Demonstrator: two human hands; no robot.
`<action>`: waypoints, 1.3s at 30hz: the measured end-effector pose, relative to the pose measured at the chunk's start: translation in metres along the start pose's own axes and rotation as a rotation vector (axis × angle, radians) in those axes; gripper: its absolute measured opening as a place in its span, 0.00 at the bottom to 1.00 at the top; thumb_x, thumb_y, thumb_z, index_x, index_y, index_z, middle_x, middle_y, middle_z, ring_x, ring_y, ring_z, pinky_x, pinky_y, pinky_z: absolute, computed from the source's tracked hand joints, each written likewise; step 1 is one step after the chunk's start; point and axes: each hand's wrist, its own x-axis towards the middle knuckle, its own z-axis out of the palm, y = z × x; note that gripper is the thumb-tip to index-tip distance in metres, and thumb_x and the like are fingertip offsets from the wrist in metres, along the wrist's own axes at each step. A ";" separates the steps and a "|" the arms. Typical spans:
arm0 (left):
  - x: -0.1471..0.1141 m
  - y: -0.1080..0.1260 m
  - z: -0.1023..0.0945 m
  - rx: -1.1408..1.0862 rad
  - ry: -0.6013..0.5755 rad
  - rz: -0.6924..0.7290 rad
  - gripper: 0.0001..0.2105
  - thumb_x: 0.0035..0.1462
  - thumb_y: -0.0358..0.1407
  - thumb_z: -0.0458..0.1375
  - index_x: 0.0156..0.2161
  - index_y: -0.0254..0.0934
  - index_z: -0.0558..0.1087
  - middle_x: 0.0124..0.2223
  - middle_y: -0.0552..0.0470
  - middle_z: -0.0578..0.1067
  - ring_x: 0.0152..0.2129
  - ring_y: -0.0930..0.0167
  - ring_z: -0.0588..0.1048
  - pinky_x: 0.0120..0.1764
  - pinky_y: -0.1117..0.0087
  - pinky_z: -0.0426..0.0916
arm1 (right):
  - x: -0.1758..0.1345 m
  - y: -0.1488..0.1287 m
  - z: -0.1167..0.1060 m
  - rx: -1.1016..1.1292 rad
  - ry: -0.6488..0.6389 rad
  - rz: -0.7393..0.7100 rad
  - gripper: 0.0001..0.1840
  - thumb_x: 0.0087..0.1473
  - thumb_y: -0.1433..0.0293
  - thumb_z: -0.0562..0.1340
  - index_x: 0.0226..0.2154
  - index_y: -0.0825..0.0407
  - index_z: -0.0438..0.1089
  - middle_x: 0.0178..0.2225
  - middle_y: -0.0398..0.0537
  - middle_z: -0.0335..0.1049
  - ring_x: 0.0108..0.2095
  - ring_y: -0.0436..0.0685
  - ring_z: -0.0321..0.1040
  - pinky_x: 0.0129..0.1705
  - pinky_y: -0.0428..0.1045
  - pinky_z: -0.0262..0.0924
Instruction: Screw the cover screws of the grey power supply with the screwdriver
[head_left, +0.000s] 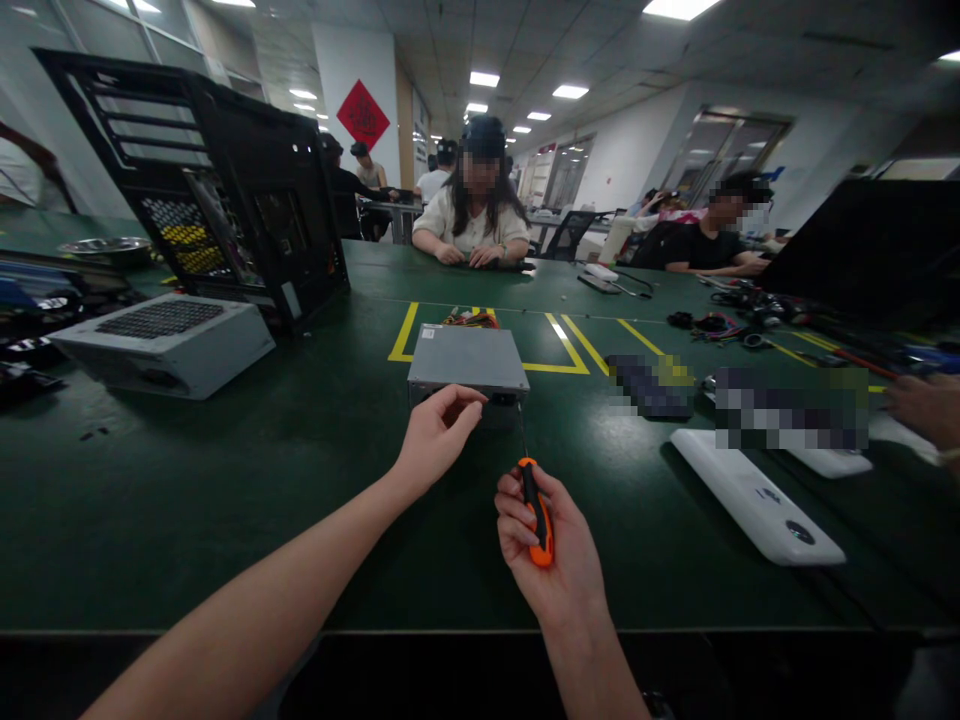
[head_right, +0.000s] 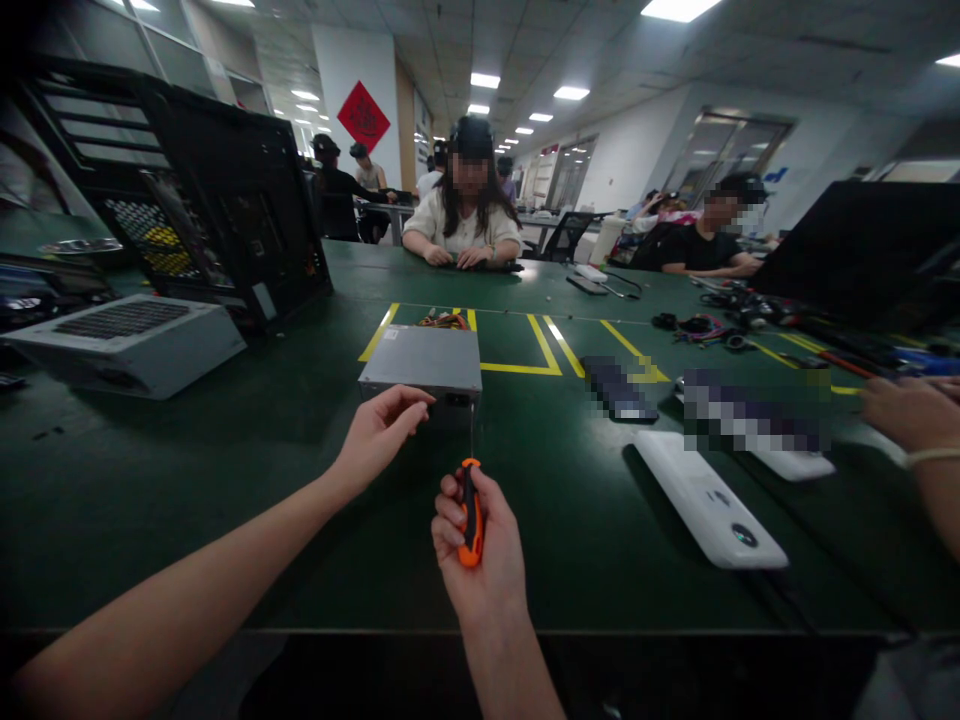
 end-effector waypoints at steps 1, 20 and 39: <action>-0.001 0.002 -0.002 0.110 0.041 0.096 0.08 0.54 0.36 0.52 0.36 0.36 0.71 0.31 0.52 0.71 0.27 0.73 0.68 0.32 0.73 0.62 | 0.000 0.000 0.000 0.001 0.006 -0.010 0.09 0.56 0.74 0.50 0.28 0.57 0.61 0.23 0.42 0.58 0.16 0.40 0.51 0.11 0.35 0.47; 0.014 -0.011 -0.022 0.891 0.130 0.514 0.11 0.58 0.34 0.49 0.45 0.41 0.67 0.48 0.53 0.71 0.47 0.69 0.66 0.49 0.63 0.56 | 0.001 0.002 -0.003 -0.052 0.062 -0.008 0.09 0.59 0.72 0.50 0.34 0.60 0.63 0.27 0.45 0.60 0.19 0.40 0.56 0.14 0.35 0.51; 0.013 -0.008 -0.020 0.862 0.145 0.472 0.12 0.58 0.30 0.48 0.44 0.41 0.69 0.47 0.53 0.71 0.45 0.69 0.66 0.48 0.63 0.56 | 0.000 0.000 -0.005 -0.056 -0.012 0.040 0.14 0.60 0.67 0.48 0.41 0.58 0.62 0.26 0.42 0.58 0.17 0.40 0.52 0.11 0.35 0.47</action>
